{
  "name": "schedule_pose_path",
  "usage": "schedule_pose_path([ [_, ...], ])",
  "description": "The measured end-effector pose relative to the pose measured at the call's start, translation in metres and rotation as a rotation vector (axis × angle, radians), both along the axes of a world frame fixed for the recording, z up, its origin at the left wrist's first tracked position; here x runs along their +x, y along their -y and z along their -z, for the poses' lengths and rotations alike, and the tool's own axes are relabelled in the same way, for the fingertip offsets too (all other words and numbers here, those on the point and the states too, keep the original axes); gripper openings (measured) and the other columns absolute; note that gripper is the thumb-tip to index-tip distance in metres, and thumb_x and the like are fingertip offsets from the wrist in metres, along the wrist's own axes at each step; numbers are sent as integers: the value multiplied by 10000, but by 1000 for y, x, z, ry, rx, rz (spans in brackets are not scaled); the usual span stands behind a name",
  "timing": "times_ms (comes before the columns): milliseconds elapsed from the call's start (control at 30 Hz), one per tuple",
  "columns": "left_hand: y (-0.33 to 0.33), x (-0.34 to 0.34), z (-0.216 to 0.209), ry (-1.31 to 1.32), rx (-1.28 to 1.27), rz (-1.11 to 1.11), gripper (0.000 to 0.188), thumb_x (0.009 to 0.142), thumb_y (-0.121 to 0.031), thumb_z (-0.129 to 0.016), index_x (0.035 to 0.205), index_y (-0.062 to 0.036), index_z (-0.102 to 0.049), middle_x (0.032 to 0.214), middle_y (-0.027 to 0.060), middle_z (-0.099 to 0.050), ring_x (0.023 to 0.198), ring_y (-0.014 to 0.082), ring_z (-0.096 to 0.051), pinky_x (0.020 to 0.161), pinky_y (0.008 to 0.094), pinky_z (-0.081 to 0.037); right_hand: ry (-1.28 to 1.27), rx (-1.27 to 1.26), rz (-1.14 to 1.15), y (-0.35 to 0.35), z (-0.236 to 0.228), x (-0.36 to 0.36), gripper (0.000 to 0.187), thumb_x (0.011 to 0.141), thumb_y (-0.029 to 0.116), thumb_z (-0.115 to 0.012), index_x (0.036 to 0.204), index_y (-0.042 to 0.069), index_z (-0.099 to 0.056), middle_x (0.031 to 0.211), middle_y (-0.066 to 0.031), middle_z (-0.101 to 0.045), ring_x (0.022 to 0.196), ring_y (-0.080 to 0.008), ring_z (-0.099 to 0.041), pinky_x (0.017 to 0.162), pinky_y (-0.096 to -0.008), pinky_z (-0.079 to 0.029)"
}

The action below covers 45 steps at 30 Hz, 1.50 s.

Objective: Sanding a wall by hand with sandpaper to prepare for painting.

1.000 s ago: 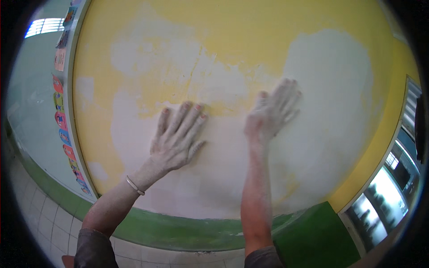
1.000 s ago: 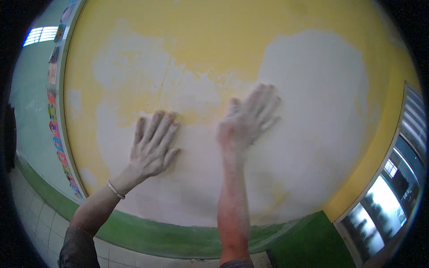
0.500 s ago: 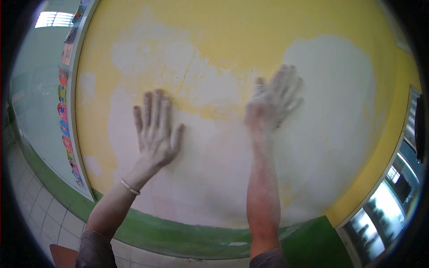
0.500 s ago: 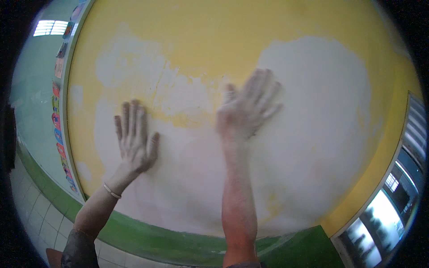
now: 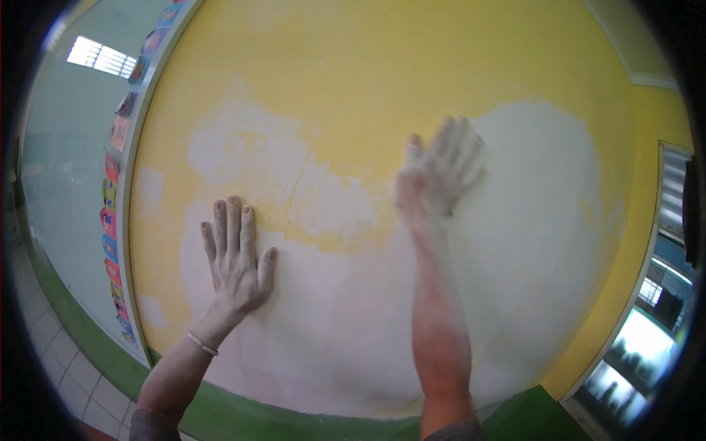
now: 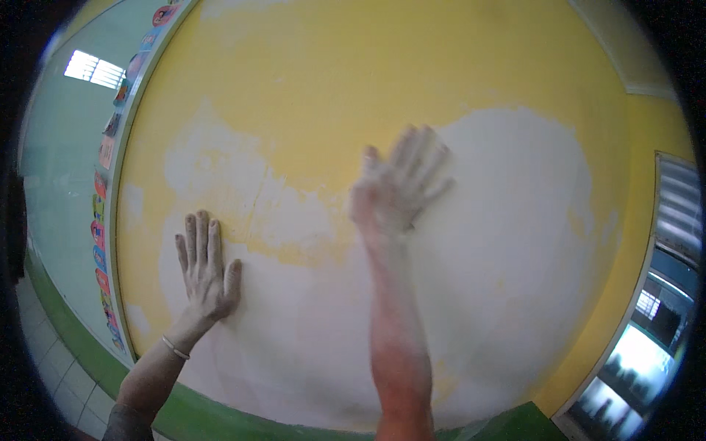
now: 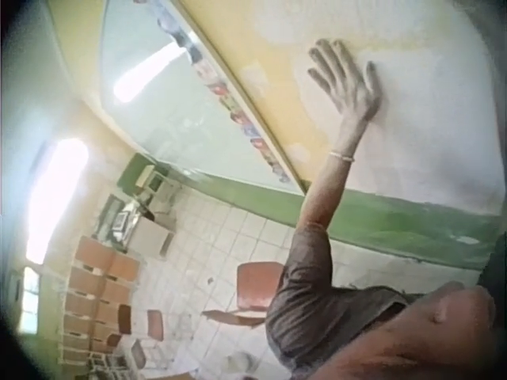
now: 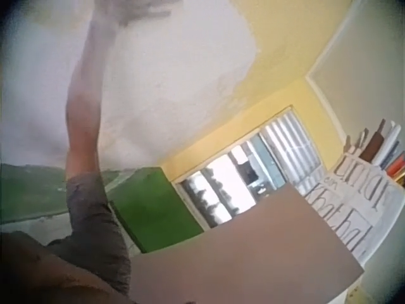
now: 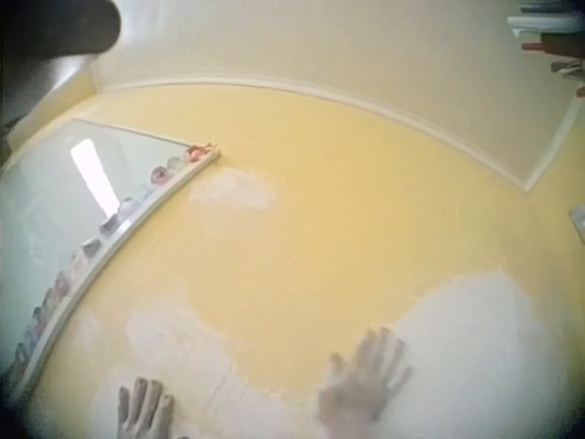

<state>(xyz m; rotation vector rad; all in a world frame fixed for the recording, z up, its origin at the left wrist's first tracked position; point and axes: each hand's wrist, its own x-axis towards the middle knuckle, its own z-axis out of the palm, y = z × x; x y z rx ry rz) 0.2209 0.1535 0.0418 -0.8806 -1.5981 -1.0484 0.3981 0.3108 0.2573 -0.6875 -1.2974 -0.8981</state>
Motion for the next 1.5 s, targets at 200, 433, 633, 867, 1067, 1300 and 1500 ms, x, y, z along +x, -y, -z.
schedule_pose_path([
  [200,12,-17,2,-129,-177,-12,746,954,-465,-560,1541,-36,-391,1680,184,-204,1576,362,-91,1250,567,5,634,-64,-337,59,103,-51,736,994,427,-554,1592,75,-310,1692,-99,-220,1571,-347,-121,1227,-644,-59],
  [433,64,-89,31,-54,-190,2,717,938,-460,-576,1535,-92,-430,1686,185,-191,1577,357,-101,1251,551,15,102,-78,-76,16,34,-13,698,1027,438,-487,1596,79,-303,1692,-114,-209,1564,-372,-126,1224,-653,-36],
  [633,63,-98,36,-99,-154,3,729,962,-495,-544,1553,-94,-398,1691,180,-171,1580,355,-78,1241,575,38,333,0,-139,91,60,-124,718,1012,492,-491,1580,79,-344,1688,-103,-225,1556,-361,-167,1212,-673,-103],
  [867,101,-157,60,-213,-264,28,778,922,-514,-588,1545,-85,-404,1657,217,-256,1567,383,-144,1234,614,-4,631,-59,-180,71,203,-80,802,937,444,-616,1591,86,-322,1685,-129,-231,1565,-358,-157,1229,-651,-67],
  [1067,98,-154,58,-200,-217,51,701,930,-571,-573,1487,-149,-518,1656,141,-304,1569,315,-176,1237,603,3,-17,-229,-41,76,77,-114,720,1038,422,-447,1616,56,-223,1706,-124,-161,1575,-373,-81,1225,-636,-45],
  [1300,111,-175,62,-212,-206,105,670,940,-576,-574,1487,-191,-524,1642,108,-347,1557,290,-226,1242,588,13,412,-167,-208,136,172,-176,733,1021,416,-502,1614,73,-243,1706,-110,-163,1577,-349,-87,1237,-625,-30],
  [1500,115,-172,65,-273,-250,56,650,946,-587,-557,1479,-216,-536,1634,87,-367,1550,278,-248,1238,599,8,-64,-224,-142,87,115,-135,674,1034,358,-467,1613,83,-256,1701,-118,-182,1574,-362,-103,1240,-603,-22],
])
